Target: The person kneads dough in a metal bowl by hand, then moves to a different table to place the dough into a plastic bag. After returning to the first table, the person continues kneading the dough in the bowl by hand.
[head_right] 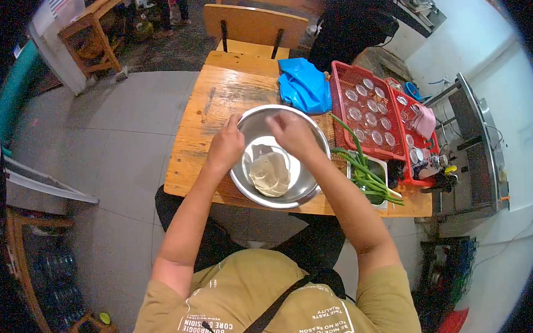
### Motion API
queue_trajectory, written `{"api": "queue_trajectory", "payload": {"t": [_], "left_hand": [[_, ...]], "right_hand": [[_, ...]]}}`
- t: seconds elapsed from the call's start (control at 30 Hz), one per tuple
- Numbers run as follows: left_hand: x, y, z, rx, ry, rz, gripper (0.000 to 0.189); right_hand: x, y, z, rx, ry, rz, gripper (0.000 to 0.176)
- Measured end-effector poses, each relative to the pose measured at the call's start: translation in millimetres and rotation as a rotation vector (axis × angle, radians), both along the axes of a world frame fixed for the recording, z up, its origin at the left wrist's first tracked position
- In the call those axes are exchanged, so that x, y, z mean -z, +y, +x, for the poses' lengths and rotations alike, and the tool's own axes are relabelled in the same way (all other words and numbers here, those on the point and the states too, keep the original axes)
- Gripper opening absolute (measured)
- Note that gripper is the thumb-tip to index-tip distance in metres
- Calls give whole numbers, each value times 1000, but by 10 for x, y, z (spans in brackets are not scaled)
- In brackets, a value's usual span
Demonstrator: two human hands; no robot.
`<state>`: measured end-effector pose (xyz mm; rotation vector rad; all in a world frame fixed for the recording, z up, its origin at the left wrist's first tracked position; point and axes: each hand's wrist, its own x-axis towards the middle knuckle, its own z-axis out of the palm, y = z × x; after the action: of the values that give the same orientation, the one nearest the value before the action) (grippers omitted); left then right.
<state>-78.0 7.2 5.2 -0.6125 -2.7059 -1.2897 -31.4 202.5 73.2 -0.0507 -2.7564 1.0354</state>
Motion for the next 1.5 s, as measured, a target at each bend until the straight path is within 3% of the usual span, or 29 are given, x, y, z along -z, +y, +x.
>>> {"api": "queue_trajectory", "payload": {"t": [0.03, 0.07, 0.13, 0.27, 0.33, 0.37, 0.43, 0.47, 0.53, 0.57, 0.6, 0.67, 0.7, 0.8, 0.83, 0.93, 1.07, 1.13, 1.2, 1.23, 1.27, 1.33, 1.37, 1.5], "left_hand": [[-2, -1, 5, -1, -5, 3, 46], [1, -6, 17, -3, 18, 28, 46], [-20, -24, 28, -11, 38, 55, 46], [-12, 9, 15, -11, 14, 35, 46], [30, 29, 26, -20, 19, 26, 46], [40, 34, 23, -23, 21, 27, 45], [35, 24, 15, -36, 26, 27, 45], [40, 29, 26, -47, 39, 25, 45], [11, 12, 58, -54, 50, 21, 45], [-12, 7, 63, -51, 29, 28, 45], [-31, 14, 67, -45, 8, 36, 44], [-28, 16, 75, -35, 1, 25, 44], [-38, 14, 66, -38, -5, 15, 43], [-30, 13, 76, -39, -15, 37, 43], [-23, 17, 72, -36, -14, 34, 43], [-21, 26, 63, -46, -7, 24, 43], [-23, 14, 58, -28, 3, 28, 44], [5, 17, 44, -4, 16, 29, 44], [35, 8, 7, 45, 60, -24, 47], [43, 13, -16, 41, 62, -19, 47], [63, 12, -28, 43, 55, -32, 49], [71, 0, -26, 41, 44, -46, 50], [79, 10, -20, 24, 56, -64, 51], [56, 35, 12, 37, 82, -75, 50]], "right_hand": [[158, 74, 21, -112, -138, 64, 59], [334, 142, 139, -251, -103, 251, 82], [606, 142, 283, -477, -38, 601, 101], [650, -7, 400, -502, -200, 416, 106], [334, -141, 418, -366, -441, 438, 98], [225, -177, 419, -367, -439, 437, 98], [90, -250, 396, -310, -552, 426, 71], [85, -234, 407, -318, -553, 428, 71], [68, -120, 480, -420, 76, 549, 51], [154, -57, 455, -477, 321, 416, 48], [182, -15, 485, -469, 321, 418, 48], [215, 64, 560, -227, -334, 100, 47], [190, 76, 581, -167, -286, 258, 47], [145, 32, 668, -99, -365, 191, 56], [154, 53, 695, -164, -429, 166, 80], [294, 56, 680, -332, -531, 346, 83], [112, 15, 732, -490, -811, 291, 95], [206, 86, 729, -495, -721, 248, 87], [316, 155, 617, -300, -767, 64, 75], [269, 173, 612, -128, -773, -89, 59], [248, 199, 609, -129, -775, -86, 59], [167, 230, 590, 44, -817, -455, 41], [119, 245, 606, 57, -777, -515, 36], [-403, 290, 545, 74, -490, -436, 37]]}}
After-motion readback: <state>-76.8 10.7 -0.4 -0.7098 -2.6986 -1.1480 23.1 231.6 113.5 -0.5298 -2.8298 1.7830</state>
